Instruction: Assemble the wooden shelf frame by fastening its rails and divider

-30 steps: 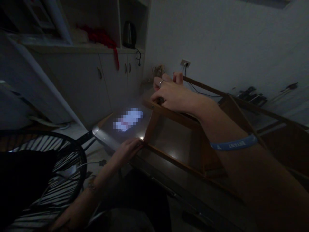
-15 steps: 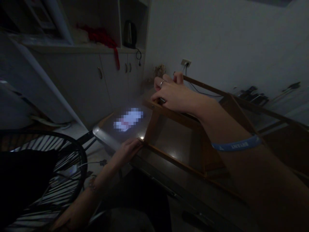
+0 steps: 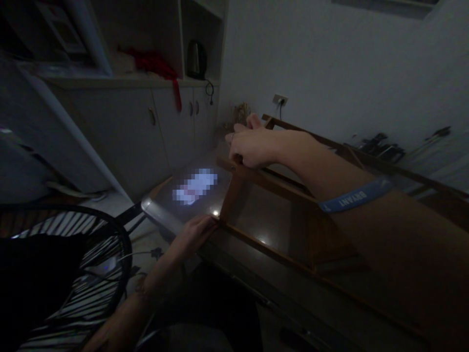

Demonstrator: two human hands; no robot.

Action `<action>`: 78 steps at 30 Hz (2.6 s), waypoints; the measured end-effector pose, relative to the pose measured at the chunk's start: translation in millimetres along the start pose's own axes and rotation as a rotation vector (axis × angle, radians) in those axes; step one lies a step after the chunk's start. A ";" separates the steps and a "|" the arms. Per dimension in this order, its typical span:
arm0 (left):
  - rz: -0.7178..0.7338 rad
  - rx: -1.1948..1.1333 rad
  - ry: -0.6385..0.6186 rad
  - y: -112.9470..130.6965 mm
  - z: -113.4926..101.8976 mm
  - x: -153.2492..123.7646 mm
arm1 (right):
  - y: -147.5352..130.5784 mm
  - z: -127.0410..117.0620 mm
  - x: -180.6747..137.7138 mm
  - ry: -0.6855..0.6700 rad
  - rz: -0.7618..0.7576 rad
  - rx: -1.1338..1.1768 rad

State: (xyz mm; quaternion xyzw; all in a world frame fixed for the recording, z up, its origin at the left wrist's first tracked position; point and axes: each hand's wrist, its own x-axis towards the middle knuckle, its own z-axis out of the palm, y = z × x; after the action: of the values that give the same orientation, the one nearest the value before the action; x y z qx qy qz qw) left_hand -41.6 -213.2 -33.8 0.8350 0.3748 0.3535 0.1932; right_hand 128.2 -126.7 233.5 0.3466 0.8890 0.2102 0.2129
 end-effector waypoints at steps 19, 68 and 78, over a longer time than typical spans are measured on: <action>0.031 -0.017 0.034 3.8 -3.1 -0.3 | 0.8 12.0 0.5 0.071 -0.039 0.121; 0.076 0.028 0.004 -8.6 -17.6 18.1 | 4.3 11.0 0.3 0.055 -0.090 0.180; 0.152 -0.054 -0.101 -15.6 -16.7 23.0 | 5.1 12.0 -3.6 0.055 -0.123 0.200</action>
State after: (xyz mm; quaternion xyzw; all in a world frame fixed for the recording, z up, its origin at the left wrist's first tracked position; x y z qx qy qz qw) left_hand -50.7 -184.7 -21.4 0.8723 0.2903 0.3346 0.2068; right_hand 139.6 -123.1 227.2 0.3050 0.9307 0.1166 0.1651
